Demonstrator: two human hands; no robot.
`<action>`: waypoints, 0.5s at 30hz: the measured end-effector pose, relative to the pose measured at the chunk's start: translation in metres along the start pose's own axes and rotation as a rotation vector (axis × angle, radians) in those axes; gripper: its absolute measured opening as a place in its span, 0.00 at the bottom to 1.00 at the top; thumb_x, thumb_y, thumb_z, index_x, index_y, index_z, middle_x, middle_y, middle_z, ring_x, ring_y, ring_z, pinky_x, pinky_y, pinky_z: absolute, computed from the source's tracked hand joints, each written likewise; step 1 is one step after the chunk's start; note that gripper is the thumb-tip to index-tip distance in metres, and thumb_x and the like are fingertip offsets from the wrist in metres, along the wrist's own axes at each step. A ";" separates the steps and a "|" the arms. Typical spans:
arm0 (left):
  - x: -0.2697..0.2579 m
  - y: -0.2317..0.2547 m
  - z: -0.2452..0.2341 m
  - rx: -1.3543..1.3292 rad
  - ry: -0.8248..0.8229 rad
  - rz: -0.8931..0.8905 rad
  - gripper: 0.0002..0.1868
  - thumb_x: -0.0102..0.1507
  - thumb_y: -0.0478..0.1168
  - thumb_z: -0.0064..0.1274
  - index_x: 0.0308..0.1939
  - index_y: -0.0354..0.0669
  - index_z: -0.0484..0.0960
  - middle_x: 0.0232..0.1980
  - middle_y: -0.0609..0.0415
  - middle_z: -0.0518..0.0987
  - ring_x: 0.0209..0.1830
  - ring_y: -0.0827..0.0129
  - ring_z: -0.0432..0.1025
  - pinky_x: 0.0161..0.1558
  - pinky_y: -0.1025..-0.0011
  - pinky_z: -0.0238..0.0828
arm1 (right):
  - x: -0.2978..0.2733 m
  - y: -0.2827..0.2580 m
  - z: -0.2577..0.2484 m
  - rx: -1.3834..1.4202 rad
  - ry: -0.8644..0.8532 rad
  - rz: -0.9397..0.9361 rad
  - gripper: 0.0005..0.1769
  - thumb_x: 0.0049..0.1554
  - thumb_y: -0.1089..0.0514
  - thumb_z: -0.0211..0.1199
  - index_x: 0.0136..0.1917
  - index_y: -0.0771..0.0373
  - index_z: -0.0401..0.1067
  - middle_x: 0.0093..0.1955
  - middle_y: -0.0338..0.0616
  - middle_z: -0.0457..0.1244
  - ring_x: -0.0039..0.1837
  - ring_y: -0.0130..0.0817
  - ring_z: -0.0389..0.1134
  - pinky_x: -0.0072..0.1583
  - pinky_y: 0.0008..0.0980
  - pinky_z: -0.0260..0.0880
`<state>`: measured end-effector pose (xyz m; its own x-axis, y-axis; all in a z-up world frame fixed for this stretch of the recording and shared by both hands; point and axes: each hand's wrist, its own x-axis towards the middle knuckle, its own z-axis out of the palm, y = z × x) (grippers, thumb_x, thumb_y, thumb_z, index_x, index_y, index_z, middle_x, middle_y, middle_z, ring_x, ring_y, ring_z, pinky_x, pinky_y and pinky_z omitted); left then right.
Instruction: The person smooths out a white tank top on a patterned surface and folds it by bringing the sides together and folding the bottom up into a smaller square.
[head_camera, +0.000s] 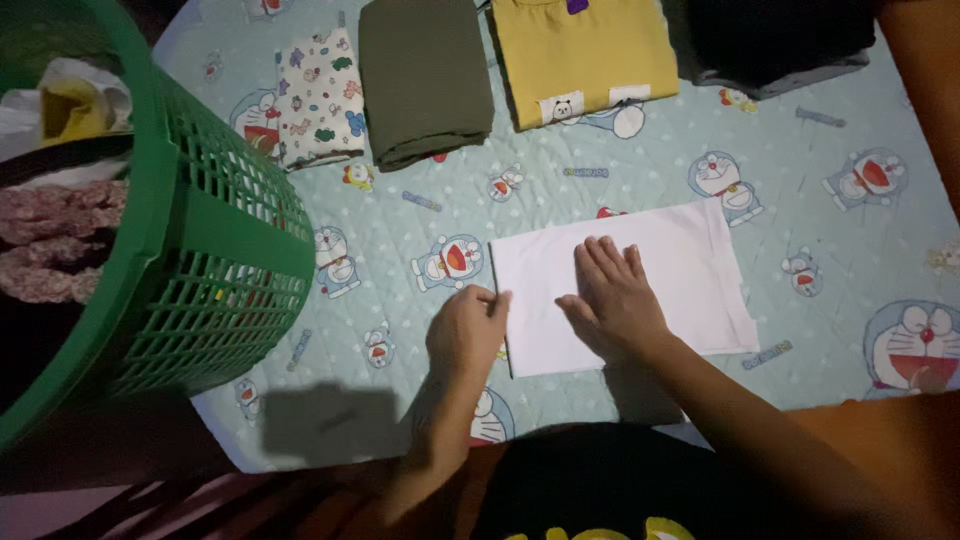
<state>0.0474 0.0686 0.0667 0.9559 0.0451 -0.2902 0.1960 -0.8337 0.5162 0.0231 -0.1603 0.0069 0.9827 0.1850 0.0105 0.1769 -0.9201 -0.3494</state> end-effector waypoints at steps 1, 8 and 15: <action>0.000 0.003 -0.002 0.014 -0.043 -0.027 0.18 0.63 0.56 0.57 0.40 0.46 0.83 0.38 0.53 0.84 0.42 0.56 0.79 0.44 0.60 0.74 | 0.003 -0.004 -0.005 0.000 0.001 -0.003 0.45 0.63 0.37 0.53 0.78 0.71 0.49 0.80 0.65 0.46 0.83 0.59 0.40 0.78 0.61 0.34; 0.002 -0.005 0.014 -0.103 0.018 0.103 0.15 0.59 0.51 0.64 0.34 0.43 0.84 0.34 0.54 0.84 0.38 0.61 0.79 0.42 0.64 0.75 | 0.019 -0.004 -0.017 -0.010 -0.014 0.048 0.47 0.61 0.33 0.50 0.80 0.68 0.47 0.82 0.62 0.43 0.85 0.59 0.36 0.77 0.63 0.30; 0.018 -0.035 0.057 -0.634 0.039 0.173 0.19 0.61 0.39 0.64 0.51 0.38 0.74 0.45 0.50 0.81 0.43 0.70 0.81 0.42 0.74 0.80 | 0.008 0.036 -0.001 0.005 0.202 0.266 0.53 0.63 0.31 0.50 0.81 0.75 0.43 0.83 0.71 0.40 0.86 0.61 0.33 0.79 0.62 0.24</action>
<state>0.0454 0.0673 -0.0021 0.9900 -0.0310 -0.1373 0.1182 -0.3459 0.9308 0.0369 -0.1921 -0.0043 0.9856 -0.1342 0.1033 -0.0873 -0.9252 -0.3694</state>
